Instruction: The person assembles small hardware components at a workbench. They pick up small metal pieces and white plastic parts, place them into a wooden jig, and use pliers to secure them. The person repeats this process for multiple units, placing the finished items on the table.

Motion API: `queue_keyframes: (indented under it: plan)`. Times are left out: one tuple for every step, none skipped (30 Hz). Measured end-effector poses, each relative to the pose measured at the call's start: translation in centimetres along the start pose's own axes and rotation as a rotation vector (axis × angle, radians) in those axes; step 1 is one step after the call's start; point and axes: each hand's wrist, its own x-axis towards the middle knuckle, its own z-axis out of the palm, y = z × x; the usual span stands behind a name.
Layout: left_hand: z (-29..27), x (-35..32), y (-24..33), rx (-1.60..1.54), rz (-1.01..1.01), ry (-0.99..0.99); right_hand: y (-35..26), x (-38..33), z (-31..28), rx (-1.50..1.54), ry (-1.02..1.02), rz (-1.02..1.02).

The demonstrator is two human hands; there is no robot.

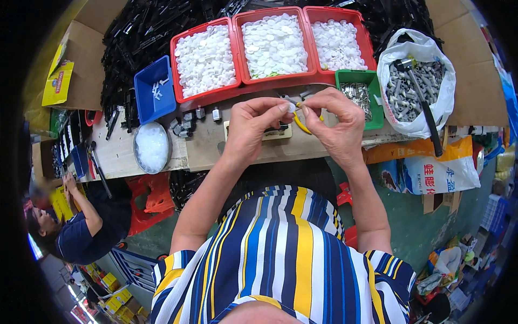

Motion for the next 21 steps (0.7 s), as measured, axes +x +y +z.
queue_keyframes:
  plan:
    - [0.0,-0.2,0.0,-0.009,-0.003,-0.006,-0.1,0.0,0.4,0.025,0.012,-0.022]
    - [-0.1,-0.3,-0.1,-0.018,-0.005,-0.012,-0.3,-0.1,0.7,0.022,-0.003,-0.031]
    - [-0.1,-0.4,0.0,-0.026,-0.01,-0.021,-0.5,-0.2,0.9,0.003,-0.006,-0.034]
    - [-0.1,-0.5,0.1,-0.029,-0.017,-0.011,-0.6,-0.3,1.1,-0.017,-0.007,-0.037]
    - [0.0,-0.6,0.3,-0.031,-0.024,-0.002,-0.6,-0.4,1.2,-0.038,-0.009,-0.04]
    - [0.1,-0.7,0.4,-0.031,-0.03,0.005,-0.4,-0.5,1.2,-0.07,0.001,-0.088]
    - [0.1,-0.8,0.3,-0.024,-0.02,0.003,0.1,-0.6,1.2,-0.102,0.01,-0.136]
    - [0.1,-0.8,0.2,-0.017,-0.011,0.001,0.4,-0.7,1.2,-0.135,0.02,-0.183]
    - [0.1,-0.8,0.1,-0.01,-0.003,-0.001,0.6,-0.8,1.1,-0.232,0.017,-0.273]
    - [0.3,-0.8,0.1,0.018,0.017,0.006,0.7,-0.8,1.0,-0.329,0.014,-0.362]
    - [0.4,-0.9,0.1,0.045,0.037,0.013,0.9,-0.9,0.9,-0.426,0.01,-0.451]
    - [0.6,-1.0,0.1,0.072,0.056,0.018,1.0,-1.3,1.0,-0.507,0.009,-0.502]
    - [0.8,-1.0,0.1,0.122,0.091,0.026,1.0,-1.5,1.0,-0.523,0.013,-0.503]
    - [0.9,-1.0,0.1,0.171,0.127,0.034,1.0,-1.6,1.0,-0.54,0.017,-0.503]
    - [1.0,-1.0,0.1,0.221,0.165,0.044,1.0,-1.7,1.0,-0.554,0.02,-0.506]
    - [0.9,-1.0,0.0,0.286,0.224,0.043,1.1,-1.9,1.0,-0.441,0.039,-0.415]
    - [0.8,-1.0,-0.1,0.352,0.284,0.042,1.2,-2.1,1.0,-0.328,0.057,-0.324]
    - [0.7,-1.1,-0.2,0.414,0.344,0.041,1.3,-2.2,1.0,-0.215,0.072,-0.233]
    - [0.6,-1.1,-0.1,0.441,0.395,0.037,1.1,-2.0,1.0,-0.149,0.062,-0.159]
    - [0.6,-1.2,0.0,0.468,0.446,0.032,0.8,-1.6,0.9,-0.082,0.052,-0.085]
    - [0.6,-1.3,0.0,0.491,0.498,0.026,0.5,-1.4,0.8,-0.019,0.041,-0.011]
